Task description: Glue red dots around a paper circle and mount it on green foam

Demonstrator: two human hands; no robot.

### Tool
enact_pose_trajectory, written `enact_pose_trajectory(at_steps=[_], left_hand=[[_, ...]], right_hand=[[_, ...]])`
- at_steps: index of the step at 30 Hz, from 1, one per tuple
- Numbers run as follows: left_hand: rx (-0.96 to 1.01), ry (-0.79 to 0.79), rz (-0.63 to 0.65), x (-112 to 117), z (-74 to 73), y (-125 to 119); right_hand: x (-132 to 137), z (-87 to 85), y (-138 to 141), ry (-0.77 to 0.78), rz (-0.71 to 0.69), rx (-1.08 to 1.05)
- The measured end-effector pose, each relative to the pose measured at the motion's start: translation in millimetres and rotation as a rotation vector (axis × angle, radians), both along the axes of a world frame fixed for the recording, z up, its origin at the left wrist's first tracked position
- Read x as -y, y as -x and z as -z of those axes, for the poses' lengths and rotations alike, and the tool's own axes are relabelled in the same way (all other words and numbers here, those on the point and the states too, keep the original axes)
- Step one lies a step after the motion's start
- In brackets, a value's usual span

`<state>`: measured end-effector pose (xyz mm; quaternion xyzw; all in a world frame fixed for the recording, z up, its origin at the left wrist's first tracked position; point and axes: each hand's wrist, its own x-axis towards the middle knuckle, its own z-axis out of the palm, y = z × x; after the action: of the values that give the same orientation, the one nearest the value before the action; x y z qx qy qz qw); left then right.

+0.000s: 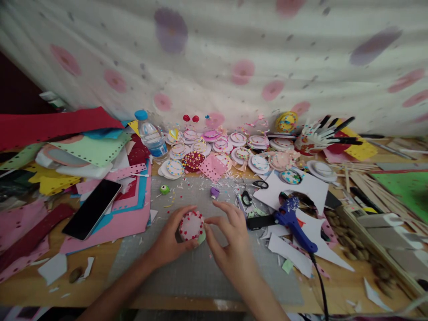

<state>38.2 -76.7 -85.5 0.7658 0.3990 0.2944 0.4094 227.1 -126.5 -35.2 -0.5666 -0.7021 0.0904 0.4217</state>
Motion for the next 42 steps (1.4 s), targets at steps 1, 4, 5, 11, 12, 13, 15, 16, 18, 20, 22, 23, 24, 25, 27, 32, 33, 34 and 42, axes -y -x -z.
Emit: enact_pose_trajectory(at_steps=[1, 4, 5, 11, 12, 13, 15, 16, 18, 20, 22, 23, 24, 25, 27, 32, 33, 34, 42], left_hand=[[0.001, -0.005, -0.017, 1.9, -1.1, -3.2], [0.001, -0.05, -0.054, 6.6, -5.1, -10.5], [-0.001, -0.074, -0.059, 7.6, -6.3, -11.8], [-0.048, -0.165, -0.029, 9.4, -8.9, -13.4], [-0.055, -0.171, -0.03, 9.3, -8.8, -13.3], [-0.063, -0.177, -0.032, 9.2, -8.6, -13.3], [-0.082, -0.195, -0.035, 9.1, -8.4, -13.4], [-0.089, -0.208, -0.033, 9.2, -8.4, -13.4], [-0.095, -0.23, -0.023, 9.4, -8.8, -13.4], [-0.093, -0.249, -0.017, 9.4, -9.6, -13.6], [-0.089, -0.265, -0.019, 8.9, -10.2, -14.1], [-0.085, -0.272, -0.021, 8.4, -10.3, -14.4], [-0.081, -0.278, -0.022, 7.7, -10.2, -14.8], [-0.076, -0.283, -0.022, 6.9, -10.0, -15.2], [-0.068, -0.297, -0.02, 5.4, -9.4, -15.7], [-0.059, -0.302, -0.014, 3.3, -8.3, -15.9], [-0.053, -0.298, -0.011, 3.2, -8.1, -15.8], [-0.044, -0.295, -0.005, 3.2, -7.9, -15.7], [-0.02, -0.271, 0.013, 2.3, -6.8, -14.7]], right_hand=[[-1.3, 0.3, 3.3, 0.007, -0.013, 0.013], [-4.2, 4.4, 12.9, 0.061, -0.036, 0.047], [-4.6, 6.2, 15.5, 0.085, -0.033, 0.058], [-3.9, 9.0, 22.2, 0.161, -0.011, 0.067], [-3.6, 8.3, 22.4, 0.163, -0.006, 0.064], [-3.3, 7.6, 22.6, 0.164, -0.003, 0.063], [-3.1, 6.6, 22.7, 0.164, -0.003, 0.064], [-3.2, 6.4, 22.8, 0.164, -0.007, 0.063], [-3.7, 6.3, 23.1, 0.155, -0.018, 0.054], [-4.5, 6.1, 23.7, 0.151, -0.03, 0.042], [-5.3, 5.6, 24.5, 0.169, -0.051, 0.037], [-5.7, 5.2, 25.1, 0.179, -0.063, 0.034], [-6.1, 4.8, 25.6, 0.188, -0.076, 0.031], [-6.4, 4.4, 26.3, 0.191, -0.089, 0.026], [-7.2, 3.5, 27.4, 0.185, -0.109, 0.015], [-10.0, -1.2, 27.2, 0.195, -0.178, 0.02], [-10.7, -2.7, 26.4, 0.203, -0.196, 0.027], [-11.4, -4.2, 25.3, 0.212, -0.217, 0.035], [-21.1, -16.9, 12.3, 0.27, -0.429, 0.202]])
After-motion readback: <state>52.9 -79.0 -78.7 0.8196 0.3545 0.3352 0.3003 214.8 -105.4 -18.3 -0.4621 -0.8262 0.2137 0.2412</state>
